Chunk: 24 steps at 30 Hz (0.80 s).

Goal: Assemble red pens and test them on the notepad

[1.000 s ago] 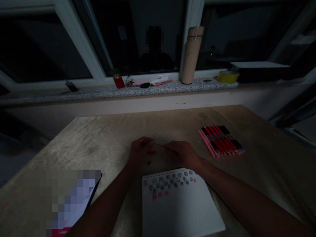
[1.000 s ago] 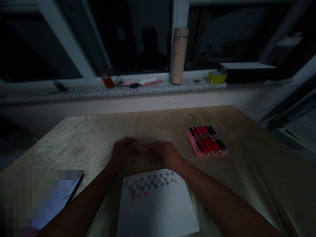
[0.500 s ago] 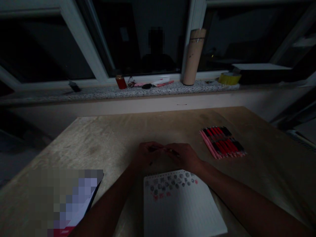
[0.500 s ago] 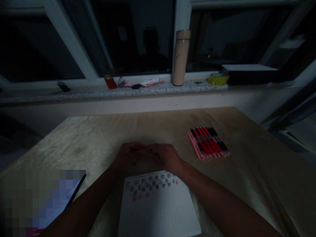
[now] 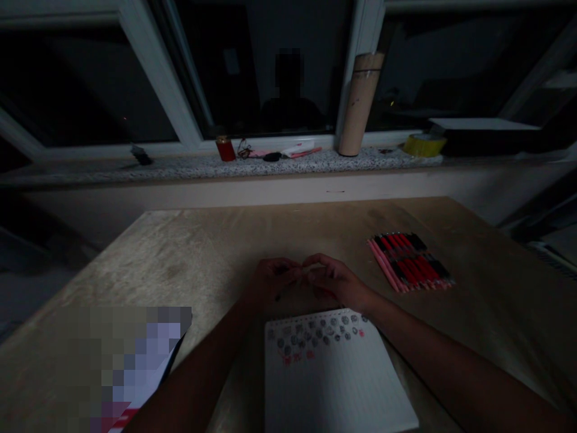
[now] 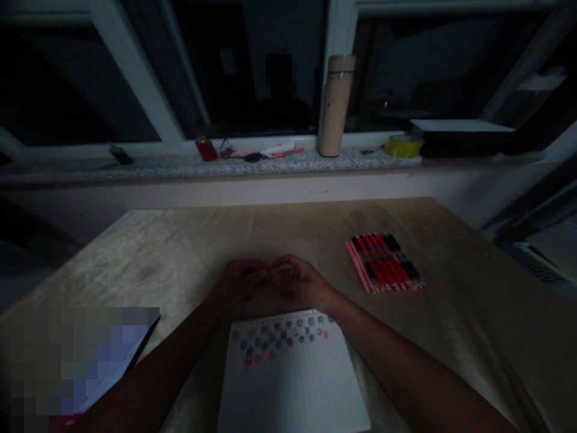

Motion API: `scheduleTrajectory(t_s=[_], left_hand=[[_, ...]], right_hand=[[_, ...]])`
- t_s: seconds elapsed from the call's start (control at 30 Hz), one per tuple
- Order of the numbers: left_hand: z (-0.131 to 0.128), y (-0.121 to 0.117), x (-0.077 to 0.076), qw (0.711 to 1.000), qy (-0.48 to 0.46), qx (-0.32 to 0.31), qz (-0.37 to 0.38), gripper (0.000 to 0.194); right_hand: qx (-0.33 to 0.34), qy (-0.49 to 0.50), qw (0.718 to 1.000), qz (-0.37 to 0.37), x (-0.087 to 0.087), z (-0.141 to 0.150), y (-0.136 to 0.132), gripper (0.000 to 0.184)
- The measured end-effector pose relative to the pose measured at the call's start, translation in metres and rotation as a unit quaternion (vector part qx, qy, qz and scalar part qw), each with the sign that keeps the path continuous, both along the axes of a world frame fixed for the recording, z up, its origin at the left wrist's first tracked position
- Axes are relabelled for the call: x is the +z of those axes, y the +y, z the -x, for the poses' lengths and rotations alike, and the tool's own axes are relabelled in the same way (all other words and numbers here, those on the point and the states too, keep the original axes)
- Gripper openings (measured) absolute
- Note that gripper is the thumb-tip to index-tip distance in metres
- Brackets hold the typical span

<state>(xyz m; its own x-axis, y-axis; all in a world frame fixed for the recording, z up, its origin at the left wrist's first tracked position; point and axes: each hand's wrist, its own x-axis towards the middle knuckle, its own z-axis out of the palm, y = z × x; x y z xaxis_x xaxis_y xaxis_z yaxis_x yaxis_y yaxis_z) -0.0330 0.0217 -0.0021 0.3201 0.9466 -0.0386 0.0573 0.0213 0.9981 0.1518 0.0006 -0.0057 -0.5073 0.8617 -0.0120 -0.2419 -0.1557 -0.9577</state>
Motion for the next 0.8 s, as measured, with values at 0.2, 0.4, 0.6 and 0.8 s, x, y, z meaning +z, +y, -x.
scheduleTrajectory(t_s=[0.2, 0.4, 0.6, 0.8], left_hand=[[0.004, 0.008, -0.006, 0.994, -0.058, 0.095, 0.001, 0.029], [0.006, 0.011, -0.009, 0.991, -0.077, 0.110, 0.001, 0.027], [0.004, 0.006, -0.003, 0.994, -0.083, 0.072, 0.029, 0.028], [0.002, 0.008, -0.005, 0.984, -0.140, 0.103, 0.049, 0.028]], right_hand=[[-0.128, -0.126, 0.972, -0.151, -0.006, -0.002, 0.000, 0.028], [-0.173, -0.289, 0.881, -0.333, -0.002, -0.008, -0.002, 0.021], [-0.073, -0.191, 0.967, -0.153, 0.002, -0.005, -0.003, 0.032], [-0.094, -0.068, 0.993, -0.015, -0.007, -0.008, 0.010, 0.038]])
